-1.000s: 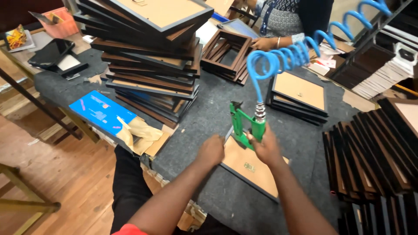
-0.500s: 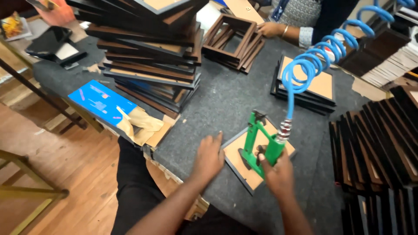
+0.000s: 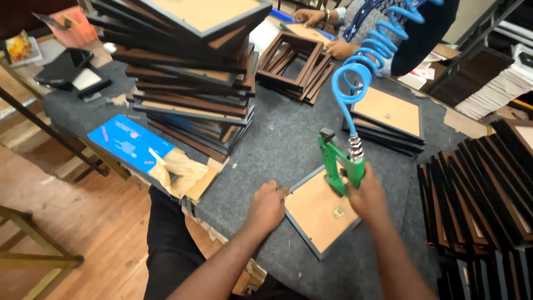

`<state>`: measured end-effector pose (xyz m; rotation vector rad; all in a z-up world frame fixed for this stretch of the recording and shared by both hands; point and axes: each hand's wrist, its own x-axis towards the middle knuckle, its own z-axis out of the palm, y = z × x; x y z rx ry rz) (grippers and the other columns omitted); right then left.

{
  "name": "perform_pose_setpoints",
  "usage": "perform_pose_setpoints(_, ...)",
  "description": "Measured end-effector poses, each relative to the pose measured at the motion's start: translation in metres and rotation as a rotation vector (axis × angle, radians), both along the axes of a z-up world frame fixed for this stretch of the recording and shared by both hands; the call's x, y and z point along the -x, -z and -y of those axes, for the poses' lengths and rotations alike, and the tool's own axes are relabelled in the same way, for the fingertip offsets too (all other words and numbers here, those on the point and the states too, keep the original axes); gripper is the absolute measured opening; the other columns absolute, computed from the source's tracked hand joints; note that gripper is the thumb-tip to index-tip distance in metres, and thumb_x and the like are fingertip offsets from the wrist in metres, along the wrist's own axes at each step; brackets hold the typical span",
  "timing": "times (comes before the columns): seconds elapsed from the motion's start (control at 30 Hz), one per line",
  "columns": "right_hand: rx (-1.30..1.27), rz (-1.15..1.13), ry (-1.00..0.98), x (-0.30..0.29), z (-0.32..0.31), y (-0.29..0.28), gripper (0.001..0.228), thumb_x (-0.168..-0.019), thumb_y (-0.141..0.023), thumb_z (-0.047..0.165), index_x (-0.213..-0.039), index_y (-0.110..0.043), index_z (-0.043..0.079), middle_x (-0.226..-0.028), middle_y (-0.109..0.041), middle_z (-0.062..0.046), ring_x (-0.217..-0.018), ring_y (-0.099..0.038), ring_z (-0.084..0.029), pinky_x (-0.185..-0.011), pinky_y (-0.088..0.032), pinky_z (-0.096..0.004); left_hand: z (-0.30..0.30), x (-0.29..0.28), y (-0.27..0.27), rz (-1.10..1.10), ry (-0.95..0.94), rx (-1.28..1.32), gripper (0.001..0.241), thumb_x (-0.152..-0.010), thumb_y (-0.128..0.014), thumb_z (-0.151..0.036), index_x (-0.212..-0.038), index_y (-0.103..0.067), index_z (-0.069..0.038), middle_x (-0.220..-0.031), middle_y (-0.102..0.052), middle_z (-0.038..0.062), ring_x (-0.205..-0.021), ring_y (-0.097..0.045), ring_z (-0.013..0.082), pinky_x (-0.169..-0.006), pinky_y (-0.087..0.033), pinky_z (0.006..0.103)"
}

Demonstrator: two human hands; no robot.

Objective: The person uses a green pneumatic staple gun to attach backing boards to picture frames on a workbench. They repeatedly staple each frame, then stack the finished units. A coworker across the table handles other frame parts.

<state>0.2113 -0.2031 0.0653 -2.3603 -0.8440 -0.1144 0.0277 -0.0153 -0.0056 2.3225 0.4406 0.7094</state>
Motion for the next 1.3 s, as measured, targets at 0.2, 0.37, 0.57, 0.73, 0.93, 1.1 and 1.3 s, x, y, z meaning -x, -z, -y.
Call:
perform_pose_setpoints(0.2, -0.186, 0.047, -0.192, -0.041, -0.017, -0.004, 0.039, -0.091, -0.072, 0.019, -0.122, -0.056, 0.004, -0.1, -0.072, -0.017, -0.091, -0.073, -0.034, -0.079, -0.055, -0.044, -0.005, -0.011, -0.017, -0.151, 0.066, -0.067, 0.019, -0.088, -0.059, -0.01, -0.1, -0.074, -0.005, -0.098, -0.063, 0.019, -0.099, -0.063, 0.0403, -0.086, -0.051, 0.0518)
perform_pose_setpoints(0.37, -0.255, -0.036, -0.206, -0.027, -0.007, -0.003, 0.037, -0.09, -0.072, 0.014, -0.122, -0.057, 0.004, -0.104, -0.075, -0.012, -0.093, -0.073, -0.024, -0.083, -0.056, -0.039, 0.012, -0.006, 0.007, -0.241, 0.041, -0.054, 0.025, -0.098, -0.054, -0.016, -0.118, -0.064, -0.004, -0.103, -0.066, 0.023, -0.099, -0.065, 0.0431, -0.086, -0.054, 0.0536)
perform_pose_setpoints(0.57, -0.433, -0.294, 0.022, 0.04, 0.035, 0.003, 0.041, -0.088, -0.071, 0.009, -0.127, -0.058, 0.003, -0.108, -0.075, -0.009, -0.096, -0.072, -0.021, -0.086, -0.057, -0.036, 0.064, 0.048, -0.053, -0.599, 0.197, 0.191, 0.07, -0.096, -0.054, -0.021, -0.162, -0.032, -0.014, -0.106, -0.07, 0.029, -0.097, -0.069, 0.046, -0.085, -0.054, 0.0547)
perform_pose_setpoints(0.73, -1.006, -0.449, -0.165, 0.105, 0.035, 0.023, 0.036, -0.091, -0.071, 0.004, -0.123, -0.055, -0.002, -0.115, -0.074, -0.012, -0.108, -0.071, -0.024, -0.101, -0.055, -0.04, 0.08, 0.045, -0.04, -0.381, 0.281, 0.443, 0.074, -0.089, -0.072, -0.04, -0.152, -0.044, -0.012, -0.108, -0.074, 0.024, -0.101, -0.071, 0.0396, -0.086, -0.054, 0.0472)
perform_pose_setpoints(0.93, -0.792, -0.498, -0.28, 0.107, 0.057, 0.03, 0.039, -0.088, -0.067, 0.012, -0.125, -0.062, 0.001, -0.125, -0.066, -0.01, -0.114, -0.062, -0.021, -0.097, -0.048, -0.04, 0.058, 0.04, -0.021, 0.372, 0.371, 1.335, 0.055, -0.084, -0.08, -0.034, -0.127, -0.067, -0.001, -0.112, -0.075, 0.006, -0.103, -0.07, 0.0172, -0.091, -0.056, 0.0332)
perform_pose_setpoints(1.1, -0.349, -0.993, 0.11, 0.082, 0.103, -0.032, 0.075, -0.097, -0.044, 0.065, -0.09, -0.073, -0.003, -0.078, -0.079, -0.018, -0.061, -0.07, -0.026, -0.053, -0.054, -0.039, -0.004, 0.083, 0.012, 0.408, 0.266, 0.896, 0.046, -0.073, -0.093, -0.023, -0.107, -0.071, -0.001, -0.095, -0.074, 0.003, -0.09, -0.067, 0.0109, -0.081, -0.056, 0.0303)
perform_pose_setpoints(1.3, 0.056, -1.069, -0.277, 0.064, 0.098, -0.004, 0.067, -0.09, -0.04, 0.062, -0.085, -0.073, 0.003, -0.059, -0.066, -0.008, -0.05, -0.064, -0.021, -0.044, -0.045, -0.034, -0.014, 0.12, -0.01, 0.347, 0.406, 0.793, 0.049, -0.068, -0.098, -0.025, -0.102, -0.07, -0.002, -0.09, -0.072, -0.001, -0.084, -0.065, 0.0072, -0.076, -0.055, 0.0271)
